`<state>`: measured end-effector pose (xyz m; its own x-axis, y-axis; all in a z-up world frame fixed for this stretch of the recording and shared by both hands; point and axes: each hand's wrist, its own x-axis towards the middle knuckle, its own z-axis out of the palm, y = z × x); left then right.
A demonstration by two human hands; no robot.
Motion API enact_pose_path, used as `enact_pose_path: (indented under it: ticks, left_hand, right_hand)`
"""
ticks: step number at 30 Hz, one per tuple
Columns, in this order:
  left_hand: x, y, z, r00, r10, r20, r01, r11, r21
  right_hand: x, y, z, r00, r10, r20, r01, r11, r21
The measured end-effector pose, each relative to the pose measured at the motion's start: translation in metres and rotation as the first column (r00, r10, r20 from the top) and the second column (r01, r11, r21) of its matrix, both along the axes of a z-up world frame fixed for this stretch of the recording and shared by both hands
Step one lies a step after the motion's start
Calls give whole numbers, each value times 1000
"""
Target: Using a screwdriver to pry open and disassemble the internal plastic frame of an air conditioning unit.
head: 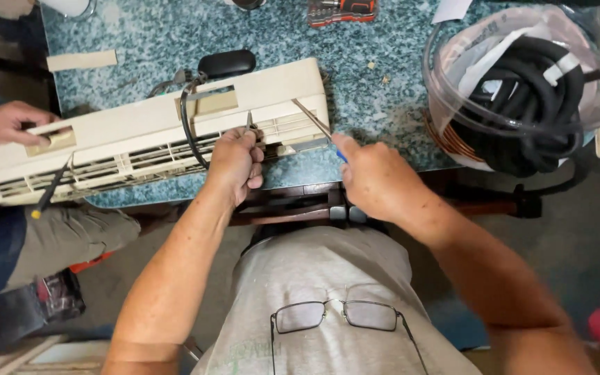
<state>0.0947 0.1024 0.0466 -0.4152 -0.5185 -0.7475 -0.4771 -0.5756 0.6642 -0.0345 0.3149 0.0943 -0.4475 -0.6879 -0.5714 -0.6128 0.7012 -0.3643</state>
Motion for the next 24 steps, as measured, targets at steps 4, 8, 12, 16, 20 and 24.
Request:
enact_pose_path:
  ticks: [4, 8, 12, 16, 20, 24]
  left_hand:
    - [-3, -6, -11, 996, -55, 73, 68, 981, -183]
    - [13, -31, -62, 959, -148, 240, 244, 863, -442]
    - [17, -31, -40, 849, -271, 453, 519, 588, -620]
    - [17, -20, 10, 687, -345, 639, 725, 267, -635]
    - [18, -45, 4, 463, -339, 819, 860, -51, -508]
    - [26, -69, -14, 407, -322, 855, 834, -251, -491]
  right_hand:
    - [0, 1, 6, 995, -44, 91, 56, 989, -138]
    - [-4, 5, -2, 990, -1, 138, 32, 973, -227]
    - [0, 9, 4, 987, 17, 163, 25, 968, -251]
    - [-1, 9, 4, 993, 64, 103, -36, 968, -249]
    - [-2, 13, 6, 987, 64, 150, -20, 960, -280]
    - [2, 13, 11, 985, 86, 147, -42, 959, -280]
